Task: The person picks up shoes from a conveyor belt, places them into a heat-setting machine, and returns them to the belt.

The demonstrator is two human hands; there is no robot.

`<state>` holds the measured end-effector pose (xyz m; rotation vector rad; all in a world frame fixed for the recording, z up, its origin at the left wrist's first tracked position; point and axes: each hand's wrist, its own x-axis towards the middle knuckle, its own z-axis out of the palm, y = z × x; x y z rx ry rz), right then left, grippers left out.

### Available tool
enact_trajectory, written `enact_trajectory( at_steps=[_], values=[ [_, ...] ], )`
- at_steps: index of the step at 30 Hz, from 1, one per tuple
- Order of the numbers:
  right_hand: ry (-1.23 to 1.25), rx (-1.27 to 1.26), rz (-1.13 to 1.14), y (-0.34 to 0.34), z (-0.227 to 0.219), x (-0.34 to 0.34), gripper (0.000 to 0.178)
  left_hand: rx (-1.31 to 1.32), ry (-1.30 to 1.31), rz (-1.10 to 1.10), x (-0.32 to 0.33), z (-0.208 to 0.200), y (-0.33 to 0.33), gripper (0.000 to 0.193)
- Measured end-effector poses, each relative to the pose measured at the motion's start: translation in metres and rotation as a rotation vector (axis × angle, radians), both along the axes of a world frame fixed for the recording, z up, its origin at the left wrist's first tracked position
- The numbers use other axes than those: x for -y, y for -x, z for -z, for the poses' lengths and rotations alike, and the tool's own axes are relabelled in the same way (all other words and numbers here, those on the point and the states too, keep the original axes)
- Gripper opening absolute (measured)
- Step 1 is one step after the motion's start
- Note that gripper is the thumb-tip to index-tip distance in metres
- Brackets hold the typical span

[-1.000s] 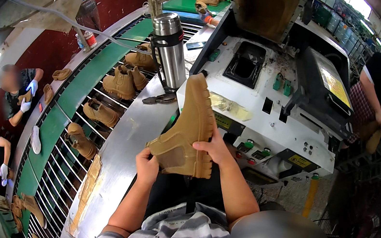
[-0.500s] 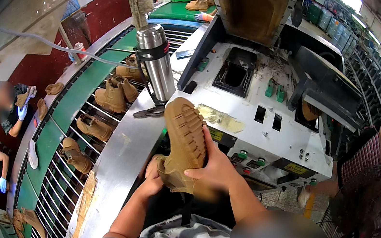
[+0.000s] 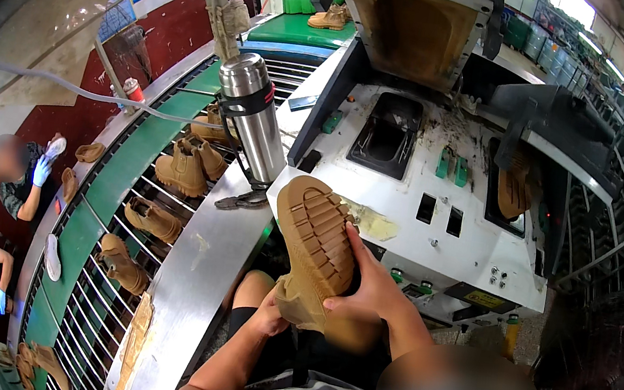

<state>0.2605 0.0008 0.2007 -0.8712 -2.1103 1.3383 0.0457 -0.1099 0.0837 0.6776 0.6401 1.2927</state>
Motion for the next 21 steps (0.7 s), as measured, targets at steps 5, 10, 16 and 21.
enact_trajectory(
  at_steps=[5, 10, 16, 21],
  values=[
    [0.121, 0.111, 0.071, 0.005, -0.016, 0.003, 0.136, -0.08, 0.056, 0.069, -0.006, 0.009, -0.001, 0.063],
    [0.011, -0.007, 0.131, 0.001, 0.005, 0.001, 0.127, -0.116, 0.157, 0.144, -0.009, 0.022, 0.008, 0.066],
    [0.293, -0.313, 0.364, -0.003, -0.007, -0.04, 0.119, -0.337, -0.025, -0.152, -0.046, 0.014, -0.008, 0.039],
    [-0.063, -0.128, 0.559, -0.003, -0.041, -0.146, 0.105, -0.601, 0.213, -0.099, -0.058, 0.128, -0.016, 0.021]
  ],
)
